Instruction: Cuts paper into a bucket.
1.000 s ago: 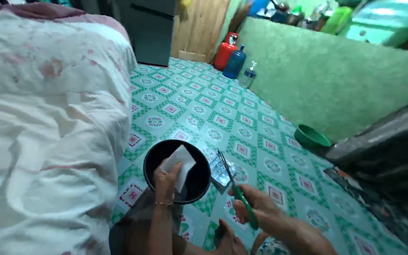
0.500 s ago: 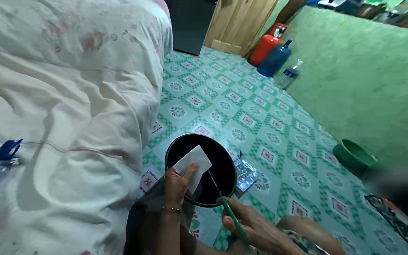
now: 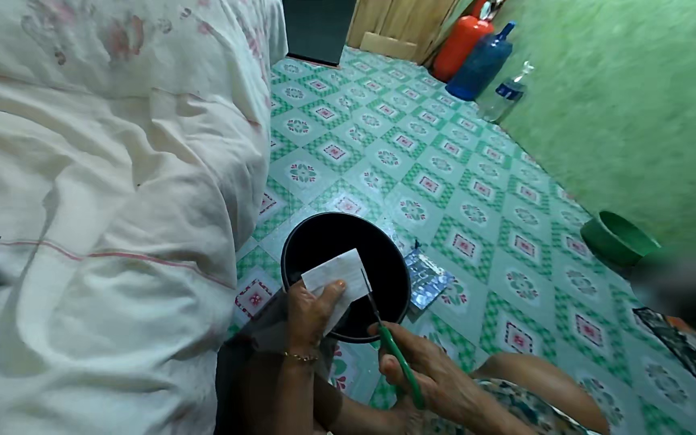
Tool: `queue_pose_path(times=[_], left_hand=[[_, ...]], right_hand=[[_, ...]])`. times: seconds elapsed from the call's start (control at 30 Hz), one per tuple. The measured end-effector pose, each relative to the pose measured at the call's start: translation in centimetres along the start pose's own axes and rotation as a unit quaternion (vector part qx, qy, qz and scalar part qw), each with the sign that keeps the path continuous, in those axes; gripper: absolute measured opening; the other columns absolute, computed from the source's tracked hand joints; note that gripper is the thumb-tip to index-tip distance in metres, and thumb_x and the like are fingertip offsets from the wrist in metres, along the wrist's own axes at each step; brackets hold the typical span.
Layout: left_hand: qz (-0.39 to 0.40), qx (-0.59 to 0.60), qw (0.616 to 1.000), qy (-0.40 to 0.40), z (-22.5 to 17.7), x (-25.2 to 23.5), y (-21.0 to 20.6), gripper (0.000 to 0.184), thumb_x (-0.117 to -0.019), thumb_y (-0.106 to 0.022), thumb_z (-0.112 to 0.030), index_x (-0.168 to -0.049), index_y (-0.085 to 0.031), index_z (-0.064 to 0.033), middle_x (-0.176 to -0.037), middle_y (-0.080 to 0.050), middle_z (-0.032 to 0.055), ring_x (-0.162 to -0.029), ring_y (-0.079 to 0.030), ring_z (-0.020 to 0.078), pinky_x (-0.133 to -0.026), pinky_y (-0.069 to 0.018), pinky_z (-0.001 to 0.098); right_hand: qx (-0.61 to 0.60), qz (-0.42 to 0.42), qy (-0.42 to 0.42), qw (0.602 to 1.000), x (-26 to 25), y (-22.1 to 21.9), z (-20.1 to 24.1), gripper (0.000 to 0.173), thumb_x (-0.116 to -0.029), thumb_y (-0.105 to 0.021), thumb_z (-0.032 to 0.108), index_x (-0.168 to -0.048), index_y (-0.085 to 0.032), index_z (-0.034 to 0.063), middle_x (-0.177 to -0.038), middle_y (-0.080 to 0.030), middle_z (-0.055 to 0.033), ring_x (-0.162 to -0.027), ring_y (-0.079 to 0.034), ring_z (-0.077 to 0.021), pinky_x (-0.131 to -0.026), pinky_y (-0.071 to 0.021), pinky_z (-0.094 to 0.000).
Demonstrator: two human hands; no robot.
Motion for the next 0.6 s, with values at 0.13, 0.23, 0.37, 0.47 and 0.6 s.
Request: queue_pose_path(times=[0.13, 0.23, 0.37, 0.47, 0.6], left_hand=[[-0.001, 0.011, 1.0, 0.002, 0.09, 0.1, -0.26, 0.013, -0.0854, -0.062, 0.012, -0.088, -0.064, -0.0007, -0.072, -0.071, -0.0049, -0.067, -0.068, -0.0015, -0.067, -0.059, 0.0176], [-0.007, 0.009, 1.0, 0.011, 0.16, 0.21, -0.37, 0.012, -0.0857, -0.062, 0.011, -0.09, -0.064, -0.0003, -0.073, -0.07, -0.0046, -0.068, -0.068, -0.0014, -0.068, -0.0586, 0.0175], [0.001, 0.007, 1.0, 0.007, 0.34, -0.04, -0.2, 0.011, -0.0853, -0.063, 0.01, -0.09, -0.064, -0.0003, -0.074, -0.07, -0.0045, -0.068, -0.068, -0.0013, -0.069, -0.0588, 0.0181], [-0.003, 0.004, 1.0, 0.011, 0.27, -0.16, -0.15, 0.01, -0.0855, -0.063, 0.01, -0.09, -0.064, 0.0007, -0.074, -0.07, -0.004, -0.068, -0.068, -0.0008, -0.068, -0.059, 0.0186], [-0.006, 0.004, 1.0, 0.014, 0.22, -0.22, -0.13, 0.011, -0.0852, -0.063, 0.01, -0.089, -0.064, 0.0001, -0.073, -0.07, -0.0037, -0.068, -0.067, -0.0011, -0.068, -0.0583, 0.018]], right_hand=[[-0.001, -0.014, 0.001, 1.0, -0.08, -0.02, -0.01, 0.082, -0.092, -0.051, 0.068, -0.133, -0.057, -0.003, -0.084, -0.065, -0.0027, -0.069, -0.061, -0.0096, -0.065, -0.0526, -0.0295], [0.0, -0.024, 0.011, 1.0, -0.24, -0.14, -0.05, 0.078, -0.0935, -0.052, 0.064, -0.13, -0.058, -0.0041, -0.082, -0.065, -0.003, -0.068, -0.06, -0.009, -0.064, -0.0522, -0.0278], [0.009, -0.033, 0.017, 0.999, -0.35, -0.28, -0.37, 0.079, -0.0932, -0.053, 0.064, -0.129, -0.059, -0.0056, -0.082, -0.065, -0.0043, -0.067, -0.061, -0.0091, -0.063, -0.0524, -0.0274], [0.024, -0.015, 0.007, 1.0, -0.35, -0.36, -0.44, 0.084, -0.0916, -0.051, 0.068, -0.133, -0.057, -0.0049, -0.084, -0.066, -0.0054, -0.069, -0.061, -0.0119, -0.064, -0.0518, -0.0312], [0.025, -0.016, 0.004, 1.0, -0.36, -0.4, -0.47, 0.081, -0.0924, -0.052, 0.066, -0.132, -0.057, -0.0045, -0.084, -0.065, -0.0046, -0.07, -0.061, -0.0109, -0.066, -0.052, -0.0299]])
Point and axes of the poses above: each hand's wrist, its own x-axis away from the middle knuckle, its own y-axis out of the back of the hand, z = x × y, the point moved 6 cm from there along -x, towards the middle knuckle
